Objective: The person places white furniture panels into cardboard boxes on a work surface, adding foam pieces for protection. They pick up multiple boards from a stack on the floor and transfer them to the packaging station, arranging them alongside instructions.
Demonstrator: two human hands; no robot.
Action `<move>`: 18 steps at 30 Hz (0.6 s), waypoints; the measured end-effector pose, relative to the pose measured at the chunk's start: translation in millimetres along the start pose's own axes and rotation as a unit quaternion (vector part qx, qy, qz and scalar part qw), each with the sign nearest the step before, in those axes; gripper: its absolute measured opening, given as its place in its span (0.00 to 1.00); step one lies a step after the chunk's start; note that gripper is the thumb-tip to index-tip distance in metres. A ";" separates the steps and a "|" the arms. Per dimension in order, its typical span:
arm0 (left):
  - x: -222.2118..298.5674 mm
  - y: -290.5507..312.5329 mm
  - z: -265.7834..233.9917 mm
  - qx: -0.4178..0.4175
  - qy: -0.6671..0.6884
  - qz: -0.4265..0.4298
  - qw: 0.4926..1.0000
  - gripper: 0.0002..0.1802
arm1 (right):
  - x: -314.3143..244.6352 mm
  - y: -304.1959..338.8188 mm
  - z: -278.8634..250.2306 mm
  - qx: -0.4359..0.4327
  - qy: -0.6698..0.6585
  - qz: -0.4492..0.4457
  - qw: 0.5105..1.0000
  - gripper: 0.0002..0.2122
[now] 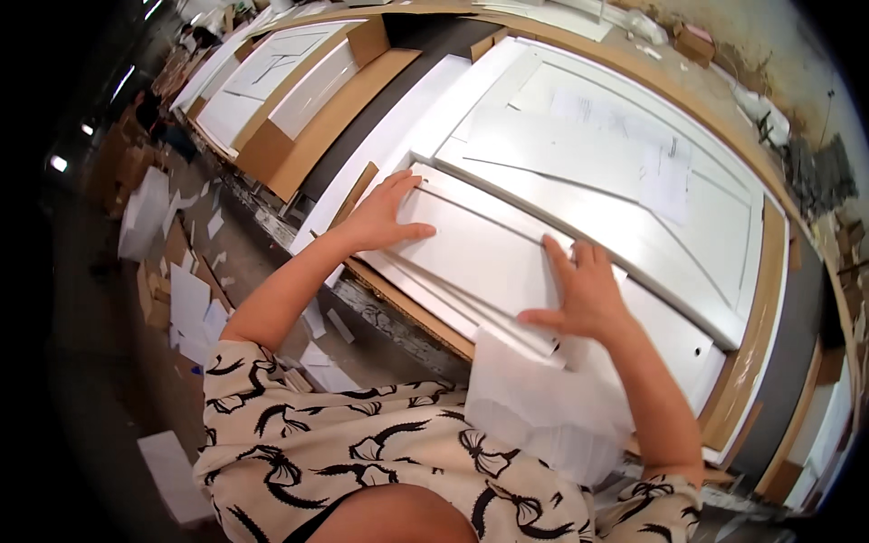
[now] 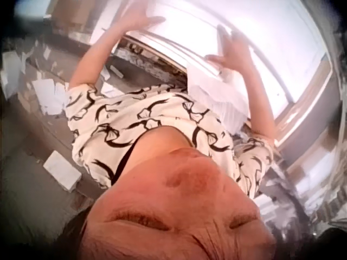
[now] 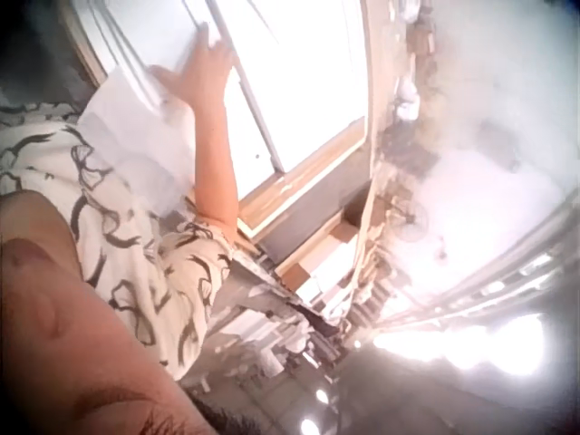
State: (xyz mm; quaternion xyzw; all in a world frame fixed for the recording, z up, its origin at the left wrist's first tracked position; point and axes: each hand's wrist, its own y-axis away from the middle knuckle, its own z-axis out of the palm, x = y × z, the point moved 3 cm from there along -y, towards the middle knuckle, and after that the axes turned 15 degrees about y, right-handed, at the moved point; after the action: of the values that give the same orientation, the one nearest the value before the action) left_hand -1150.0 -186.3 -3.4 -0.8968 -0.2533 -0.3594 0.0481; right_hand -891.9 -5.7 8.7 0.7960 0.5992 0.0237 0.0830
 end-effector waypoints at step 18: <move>-13.2 7.6 -3.4 0.129 0.231 -0.130 0.956 0.31 | -29.0 -4.4 -6.1 -0.021 0.044 -0.069 0.996 0.48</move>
State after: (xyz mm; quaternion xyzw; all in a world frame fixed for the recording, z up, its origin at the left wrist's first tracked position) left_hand -1156.5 -199.4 -9.0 -0.7351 -0.3934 -0.5243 0.1734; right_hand -905.0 -31.7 15.8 0.7492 0.6548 0.0660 0.0746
